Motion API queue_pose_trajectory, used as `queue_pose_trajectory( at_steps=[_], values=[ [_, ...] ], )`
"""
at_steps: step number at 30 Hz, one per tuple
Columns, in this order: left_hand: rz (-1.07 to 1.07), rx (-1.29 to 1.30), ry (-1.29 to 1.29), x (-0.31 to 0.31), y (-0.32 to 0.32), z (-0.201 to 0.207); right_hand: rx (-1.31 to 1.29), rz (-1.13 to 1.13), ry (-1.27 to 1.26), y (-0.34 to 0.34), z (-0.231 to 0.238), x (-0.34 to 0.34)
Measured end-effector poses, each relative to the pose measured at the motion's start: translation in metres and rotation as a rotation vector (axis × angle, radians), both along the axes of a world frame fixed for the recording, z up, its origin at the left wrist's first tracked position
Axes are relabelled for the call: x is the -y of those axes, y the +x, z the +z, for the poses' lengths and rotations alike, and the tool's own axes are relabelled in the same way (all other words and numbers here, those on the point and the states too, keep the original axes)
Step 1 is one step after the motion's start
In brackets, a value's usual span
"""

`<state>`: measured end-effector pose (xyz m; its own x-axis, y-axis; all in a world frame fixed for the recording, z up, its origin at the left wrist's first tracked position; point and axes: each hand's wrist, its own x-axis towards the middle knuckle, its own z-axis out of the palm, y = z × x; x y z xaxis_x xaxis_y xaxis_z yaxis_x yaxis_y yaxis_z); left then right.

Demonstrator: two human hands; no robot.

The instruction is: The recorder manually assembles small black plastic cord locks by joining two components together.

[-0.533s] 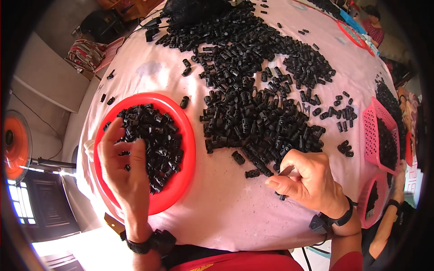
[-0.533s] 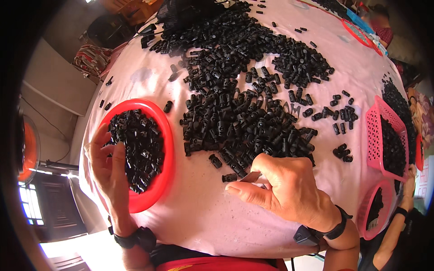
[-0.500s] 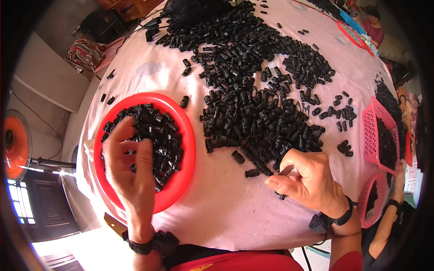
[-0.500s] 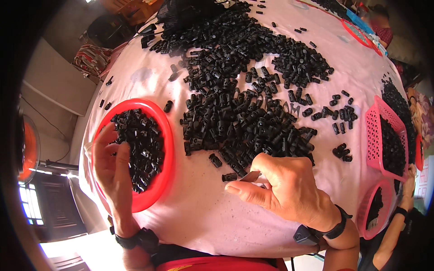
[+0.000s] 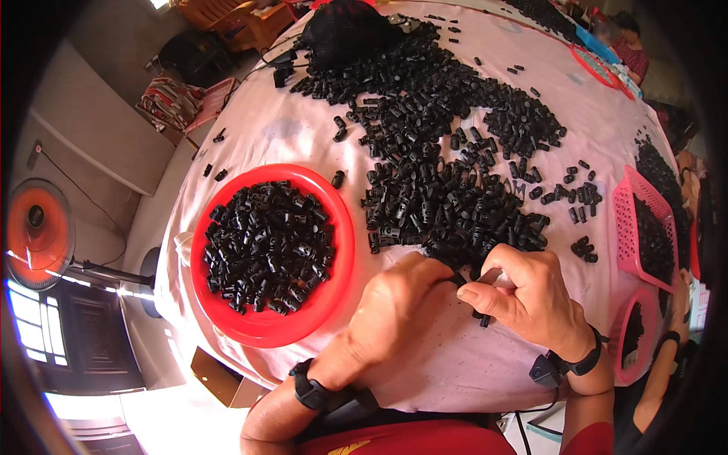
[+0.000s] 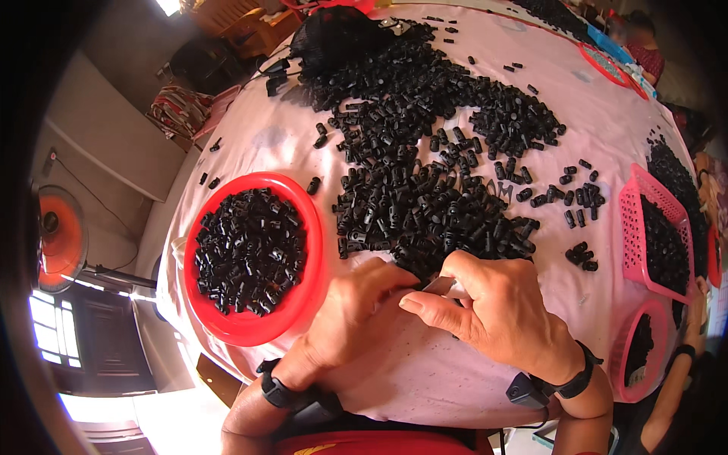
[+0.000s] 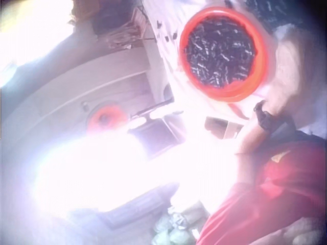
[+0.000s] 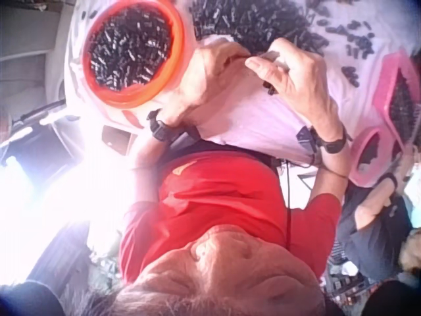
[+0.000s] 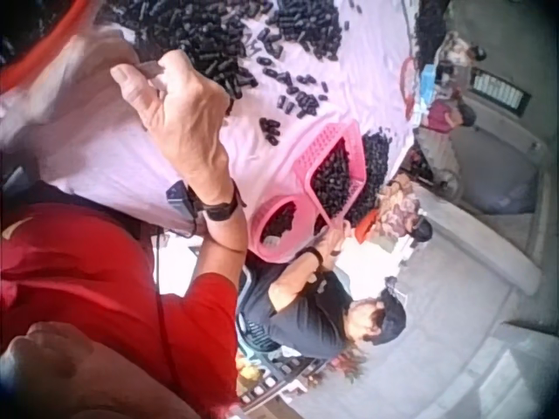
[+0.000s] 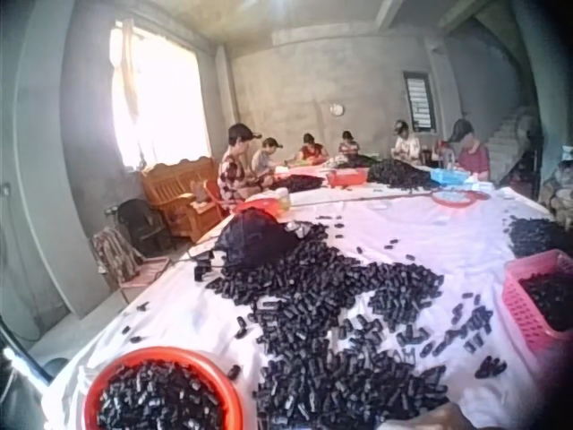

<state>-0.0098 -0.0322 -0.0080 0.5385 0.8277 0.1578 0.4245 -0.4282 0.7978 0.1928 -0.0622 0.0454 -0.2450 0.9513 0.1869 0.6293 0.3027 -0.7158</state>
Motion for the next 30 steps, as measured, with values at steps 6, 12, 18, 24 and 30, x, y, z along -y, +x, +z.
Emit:
queue_pose_trajectory(
  at_steps=[6, 12, 18, 24, 30],
  values=[
    [0.009, 0.896, -1.097, -0.013, -0.016, 0.01, -0.018, -0.024, 0.0, 0.0, -0.005, 0.003],
    [-0.1, 0.961, -1.265, -0.018, -0.008, 0.004, -0.004, 0.021, -0.021, -0.003, -0.005, -0.002],
    [-0.135, 0.964, -1.401, -0.018, 0.004, 0.003, -0.035, 0.025, -0.054, 0.0, -0.016, -0.009],
    [-0.167, 0.947, -1.516, -0.021, 0.01, 0.004, 0.017, 0.013, 0.013, 0.004, -0.026, -0.016],
    [-0.114, 0.95, -1.509, -0.021, 0.012, 0.001, -0.079, -0.016, -0.005, 0.003, -0.027, -0.016]
  ],
)
